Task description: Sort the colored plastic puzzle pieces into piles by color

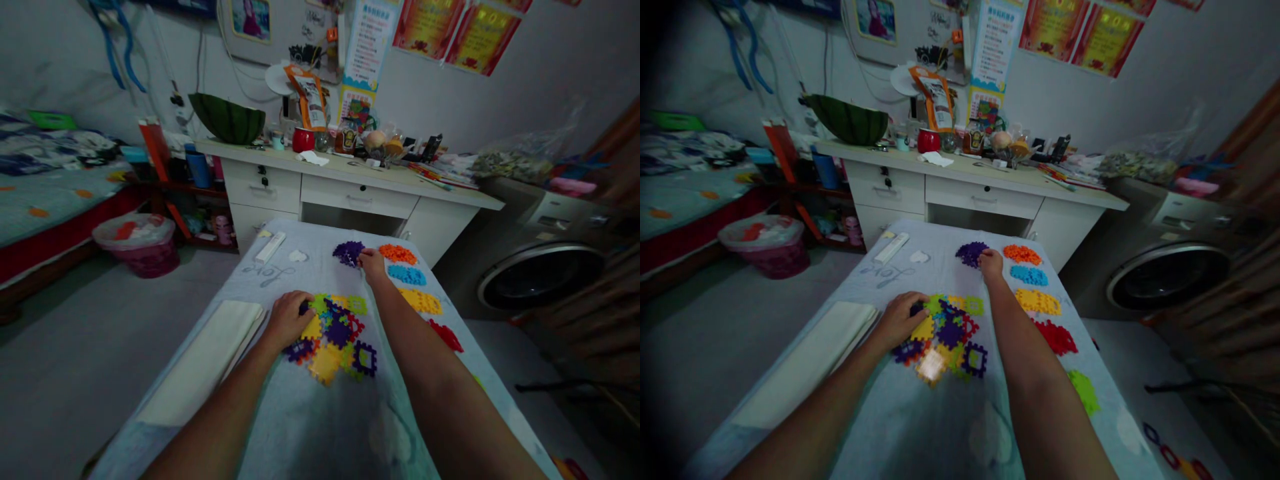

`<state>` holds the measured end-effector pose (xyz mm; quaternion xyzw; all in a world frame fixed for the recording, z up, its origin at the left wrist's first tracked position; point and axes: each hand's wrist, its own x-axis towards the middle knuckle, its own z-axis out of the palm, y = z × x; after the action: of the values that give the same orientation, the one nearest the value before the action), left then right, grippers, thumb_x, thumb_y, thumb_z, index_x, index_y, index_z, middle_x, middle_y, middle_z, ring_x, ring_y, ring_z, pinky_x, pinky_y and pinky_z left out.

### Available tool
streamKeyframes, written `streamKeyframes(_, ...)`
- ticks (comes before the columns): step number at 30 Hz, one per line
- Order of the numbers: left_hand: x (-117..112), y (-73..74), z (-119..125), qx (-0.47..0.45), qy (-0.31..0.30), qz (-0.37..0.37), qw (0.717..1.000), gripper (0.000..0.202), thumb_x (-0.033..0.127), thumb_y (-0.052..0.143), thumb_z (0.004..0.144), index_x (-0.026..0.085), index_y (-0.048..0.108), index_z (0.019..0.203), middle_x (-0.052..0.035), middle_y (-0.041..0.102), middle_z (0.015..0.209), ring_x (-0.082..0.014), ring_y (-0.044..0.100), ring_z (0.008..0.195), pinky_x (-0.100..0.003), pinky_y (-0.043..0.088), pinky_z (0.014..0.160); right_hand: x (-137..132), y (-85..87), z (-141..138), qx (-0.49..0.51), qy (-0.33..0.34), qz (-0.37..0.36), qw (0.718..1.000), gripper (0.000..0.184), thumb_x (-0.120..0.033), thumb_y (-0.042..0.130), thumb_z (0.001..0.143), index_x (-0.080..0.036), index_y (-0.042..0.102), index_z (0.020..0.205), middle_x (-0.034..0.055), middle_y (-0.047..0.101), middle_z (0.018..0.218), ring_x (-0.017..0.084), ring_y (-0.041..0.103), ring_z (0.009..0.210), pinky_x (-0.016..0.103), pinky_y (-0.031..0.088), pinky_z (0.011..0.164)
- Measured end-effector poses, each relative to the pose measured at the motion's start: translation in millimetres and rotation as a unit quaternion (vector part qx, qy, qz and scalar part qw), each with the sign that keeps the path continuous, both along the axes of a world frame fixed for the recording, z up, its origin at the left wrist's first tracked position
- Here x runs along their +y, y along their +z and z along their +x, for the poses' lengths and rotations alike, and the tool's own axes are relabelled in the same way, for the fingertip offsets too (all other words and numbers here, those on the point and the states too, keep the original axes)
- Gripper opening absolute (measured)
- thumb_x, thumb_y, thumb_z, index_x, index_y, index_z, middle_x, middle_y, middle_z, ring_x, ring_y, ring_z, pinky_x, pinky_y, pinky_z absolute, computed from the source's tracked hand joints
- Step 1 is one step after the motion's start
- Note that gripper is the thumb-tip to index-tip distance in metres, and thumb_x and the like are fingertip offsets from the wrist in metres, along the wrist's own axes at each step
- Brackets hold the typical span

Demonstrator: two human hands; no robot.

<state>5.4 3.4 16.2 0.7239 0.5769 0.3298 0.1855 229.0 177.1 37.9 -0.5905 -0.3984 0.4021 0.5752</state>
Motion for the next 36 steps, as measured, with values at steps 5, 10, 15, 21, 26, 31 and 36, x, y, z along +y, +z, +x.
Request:
streamKeyframes(5,-0.1,0.4,-0.2,-0.004,0.001,-0.003,1.000,0.021,0.029,0.058,0.081,0.022,0.066,0.099,-0.0055,0.070,0.106,-0.0253,0.060,0.105,-0.041,0.042,0.095,1.3,3.0,-3.9,0.012,0.017,0.011,1.000,0.023,-0.003,0.062,0.056,-0.017,0.058,0.074,-0.0050,0.056,0.061,0.010,0.054,0.053,0.022,0.046,0.050)
streamKeyframes(10,1.2,-1.8,-0.8,-0.010,0.000,0.004,1.000,0.021,0.029,0.059,0.080,0.022,0.066,0.099,-0.0053,0.071,0.106,-0.0247,0.061,0.104,-0.040,0.042,0.096,-22.8,3.4,0.1,-0.005,0.024,0.017,1.000,0.020,-0.009,0.064,0.058,-0.017,0.061,0.077,-0.0028,0.060,0.068,0.012,0.055,0.058,0.025,0.046,0.053)
streamKeyframes(15,2.9,-2.6,-1.5,-0.028,0.006,-0.002,1.000,0.022,0.030,0.058,0.082,0.022,0.067,0.100,-0.0044,0.071,0.104,-0.0226,0.062,0.102,-0.036,0.045,0.093,-70.1,8.8,3.0,-0.143,0.086,0.053,0.985,0.018,-0.019,0.058,0.068,-0.018,0.066,0.085,0.0010,0.066,0.080,0.016,0.060,0.073,0.031,0.050,0.069)
streamKeyframes(21,3.5,-3.1,-0.5,-0.034,0.010,-0.002,0.999,0.023,0.031,0.056,0.084,0.022,0.067,0.102,-0.0046,0.071,0.105,-0.0220,0.063,0.102,-0.035,0.046,0.092,-142.5,11.3,-2.5,-0.461,0.234,0.124,0.847,0.021,-0.023,0.062,0.078,-0.020,0.069,0.098,0.0077,0.069,0.106,0.022,0.060,0.103,0.039,0.041,0.096)
streamKeyframes(26,3.8,-5.0,-0.5,-0.022,0.011,-0.003,1.000,0.023,0.031,0.056,0.084,0.022,0.067,0.103,-0.0046,0.071,0.107,-0.0222,0.062,0.105,-0.036,0.045,0.095,-167.4,4.5,-10.7,-0.547,0.257,0.073,0.793,0.030,-0.024,0.066,0.080,-0.020,0.068,0.110,0.0094,0.069,0.111,0.025,0.058,0.105,0.038,0.039,0.095)
streamKeyframes(31,3.3,-3.9,-0.4,-0.016,0.011,-0.008,1.000,0.024,0.030,0.057,0.084,0.021,0.067,0.104,-0.0056,0.071,0.109,-0.0228,0.062,0.106,-0.036,0.045,0.095,-167.6,3.2,-12.7,-0.523,0.253,0.073,0.811,0.027,-0.014,0.059,0.082,-0.020,0.069,0.106,0.0072,0.072,0.108,0.024,0.059,0.104,0.036,0.039,0.095)
streamKeyframes(36,3.2,-2.5,-0.3,-0.022,0.014,-0.007,1.000,0.022,0.032,0.054,0.085,0.023,0.067,0.101,-0.0039,0.072,0.107,-0.0221,0.062,0.105,-0.036,0.044,0.096,-168.4,4.1,-11.4,-0.490,0.234,0.095,0.834,0.028,-0.011,0.057,0.081,-0.018,0.069,0.105,0.0074,0.072,0.099,0.023,0.059,0.098,0.036,0.041,0.092)
